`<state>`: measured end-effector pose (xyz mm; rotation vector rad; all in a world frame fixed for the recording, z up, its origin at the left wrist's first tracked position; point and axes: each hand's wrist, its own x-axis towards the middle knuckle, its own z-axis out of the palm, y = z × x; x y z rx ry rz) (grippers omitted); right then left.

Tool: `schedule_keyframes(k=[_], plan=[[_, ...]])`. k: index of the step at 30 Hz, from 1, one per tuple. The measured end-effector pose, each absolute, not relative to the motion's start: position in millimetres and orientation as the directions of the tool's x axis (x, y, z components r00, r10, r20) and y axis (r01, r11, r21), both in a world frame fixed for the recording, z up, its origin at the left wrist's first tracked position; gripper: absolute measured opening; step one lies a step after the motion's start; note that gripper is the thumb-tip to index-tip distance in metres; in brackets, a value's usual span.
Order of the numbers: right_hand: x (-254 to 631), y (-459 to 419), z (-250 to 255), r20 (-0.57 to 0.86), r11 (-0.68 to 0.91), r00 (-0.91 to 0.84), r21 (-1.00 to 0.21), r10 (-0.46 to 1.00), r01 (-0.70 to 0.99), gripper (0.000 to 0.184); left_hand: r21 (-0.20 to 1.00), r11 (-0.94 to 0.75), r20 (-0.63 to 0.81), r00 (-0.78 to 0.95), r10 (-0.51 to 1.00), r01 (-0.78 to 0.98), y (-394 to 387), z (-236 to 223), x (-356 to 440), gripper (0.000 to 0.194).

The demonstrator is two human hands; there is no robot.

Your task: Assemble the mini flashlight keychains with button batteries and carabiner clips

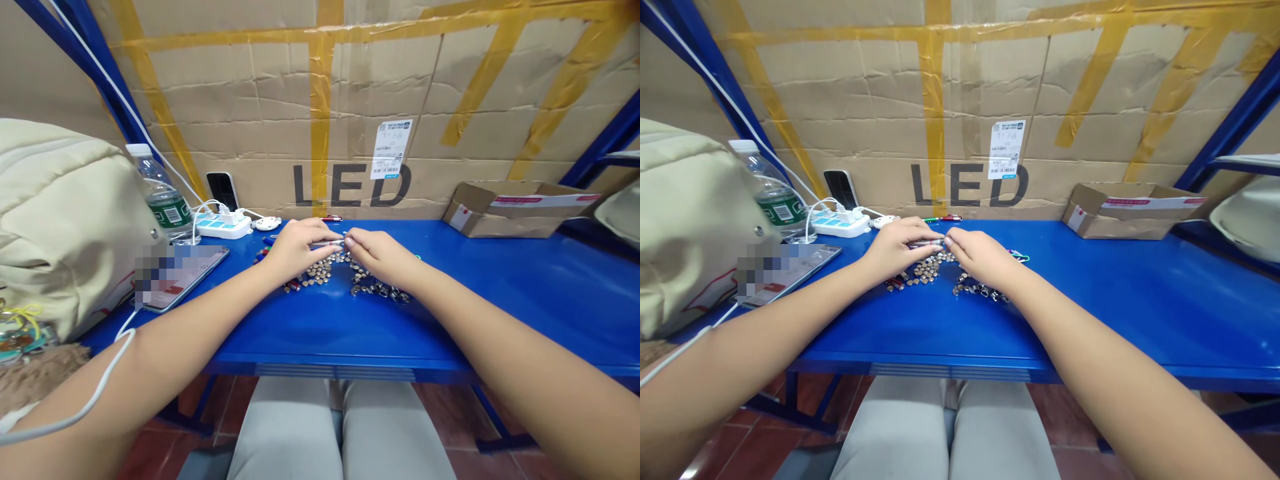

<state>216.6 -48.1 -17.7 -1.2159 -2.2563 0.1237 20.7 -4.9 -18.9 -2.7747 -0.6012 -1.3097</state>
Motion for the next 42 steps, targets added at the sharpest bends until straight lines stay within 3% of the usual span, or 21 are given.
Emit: schedule_keyframes(k=[4,10,13,17,26,36,39,42], plan=[[212,-50,-19,0.430,0.568,-0.385,-0.483,0.817,0.667,0.030,0.032,-0.905,0.748,0.591,0.303,0.423,-8,-20,19,0.016],[208,-53,-18,0.278,0.415,-0.354,-0.815,0.893,0.406,0.028,-0.162,-0.865,0.759,0.620,0.199,0.475,-11,-19,16,0.019],[207,-53,-16,0.226,0.350,-0.356,-0.873,0.907,0.339,0.027,-0.146,-0.865,0.765,0.610,0.209,0.480,-11,-19,17,0.018],[207,-53,-13,0.186,0.299,-0.338,-0.898,0.923,0.324,0.026,-0.020,-0.879,0.777,0.561,0.286,0.476,-10,-19,21,0.016],[215,-51,-13,0.244,0.382,-0.342,-0.820,0.907,0.427,0.032,0.236,-0.910,0.748,0.535,0.394,0.340,-6,-20,26,0.015],[217,-55,-6,0.254,0.374,-0.283,-0.740,0.925,0.559,0.025,0.355,-0.853,0.586,0.620,0.523,0.384,-6,-22,27,0.020],[226,-54,3,0.301,0.369,-0.223,-0.631,0.927,0.682,0.027,0.394,-0.820,0.530,0.627,0.572,0.415,-7,-21,27,0.021],[244,-49,9,0.329,0.306,-0.168,-0.428,0.929,0.851,0.028,0.416,-0.805,0.518,0.618,0.591,0.422,-7,-20,27,0.022]])
